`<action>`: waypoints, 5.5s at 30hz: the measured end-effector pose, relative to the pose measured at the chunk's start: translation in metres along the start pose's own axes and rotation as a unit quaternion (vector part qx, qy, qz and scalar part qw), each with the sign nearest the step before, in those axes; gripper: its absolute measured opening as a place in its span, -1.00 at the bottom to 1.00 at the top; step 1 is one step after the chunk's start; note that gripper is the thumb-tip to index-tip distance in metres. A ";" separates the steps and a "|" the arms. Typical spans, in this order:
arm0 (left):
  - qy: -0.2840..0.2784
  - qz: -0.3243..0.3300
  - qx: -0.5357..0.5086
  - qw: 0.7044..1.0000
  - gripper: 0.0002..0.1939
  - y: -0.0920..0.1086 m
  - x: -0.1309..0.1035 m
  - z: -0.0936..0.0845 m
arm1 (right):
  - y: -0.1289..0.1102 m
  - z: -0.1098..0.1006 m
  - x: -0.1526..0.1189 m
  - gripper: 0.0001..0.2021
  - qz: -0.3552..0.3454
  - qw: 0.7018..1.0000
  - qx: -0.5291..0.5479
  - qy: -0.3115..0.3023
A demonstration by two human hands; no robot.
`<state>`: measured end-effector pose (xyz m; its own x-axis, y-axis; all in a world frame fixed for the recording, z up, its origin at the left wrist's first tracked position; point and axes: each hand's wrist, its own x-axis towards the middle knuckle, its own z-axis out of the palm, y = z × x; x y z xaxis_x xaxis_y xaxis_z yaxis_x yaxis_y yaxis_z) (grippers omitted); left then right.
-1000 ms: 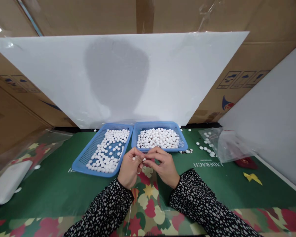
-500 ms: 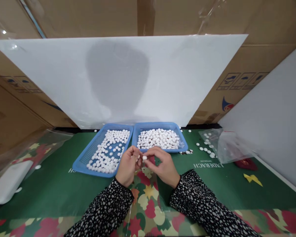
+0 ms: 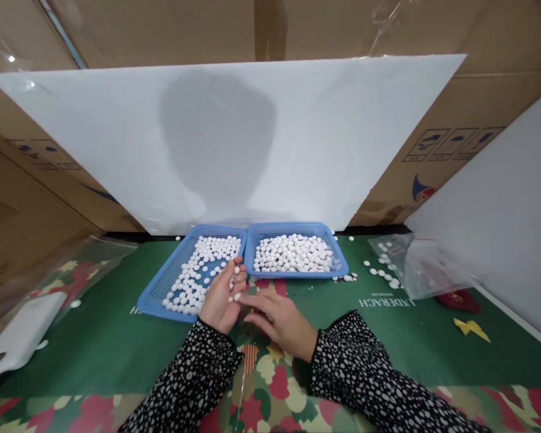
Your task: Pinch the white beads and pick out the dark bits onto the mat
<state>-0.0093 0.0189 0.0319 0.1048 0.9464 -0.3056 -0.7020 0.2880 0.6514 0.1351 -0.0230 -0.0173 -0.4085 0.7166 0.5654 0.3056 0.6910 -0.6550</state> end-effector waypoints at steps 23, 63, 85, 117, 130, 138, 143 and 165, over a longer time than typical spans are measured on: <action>-0.052 -0.006 0.099 0.994 -0.60 0.001 -0.013 0.003 | 0.021 -0.010 0.007 -0.78 0.077 0.994 -0.077 0.008; -0.081 -0.035 0.190 0.978 -0.56 -0.041 -0.003 -0.010 | 0.020 -0.040 -0.006 -0.85 0.282 0.888 0.345 0.112; -0.085 -0.013 0.238 0.967 -0.56 -0.045 -0.006 -0.008 | 0.005 -0.035 -0.005 -0.93 0.165 0.962 0.155 0.151; -0.002 -0.012 -0.068 0.998 -0.65 0.050 0.003 -0.026 | 0.031 0.014 0.029 -0.69 -0.014 0.905 -0.377 -0.197; -0.157 0.024 0.171 0.972 -0.79 0.016 -0.009 -0.012 | 0.029 -0.015 0.004 -0.83 0.113 0.990 -0.050 -0.064; -0.164 -0.031 0.226 0.960 -0.63 -0.033 -0.006 -0.013 | 0.021 -0.042 -0.006 -0.89 0.266 0.907 0.308 0.108; -0.153 -0.029 0.233 0.960 -0.64 -0.037 -0.002 -0.015 | 0.015 -0.046 -0.006 -0.85 0.247 0.910 0.303 0.142; -0.130 -0.015 0.249 0.960 -0.61 -0.041 -0.006 -0.008 | 0.011 -0.043 -0.007 -0.93 0.189 0.944 0.241 0.125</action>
<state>0.0128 0.0008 0.0013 0.3371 0.9226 -0.1878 -0.2785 0.2883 0.9161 0.1779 -0.0164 -0.0070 -0.1148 0.9448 0.3069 -0.0621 0.3015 -0.9514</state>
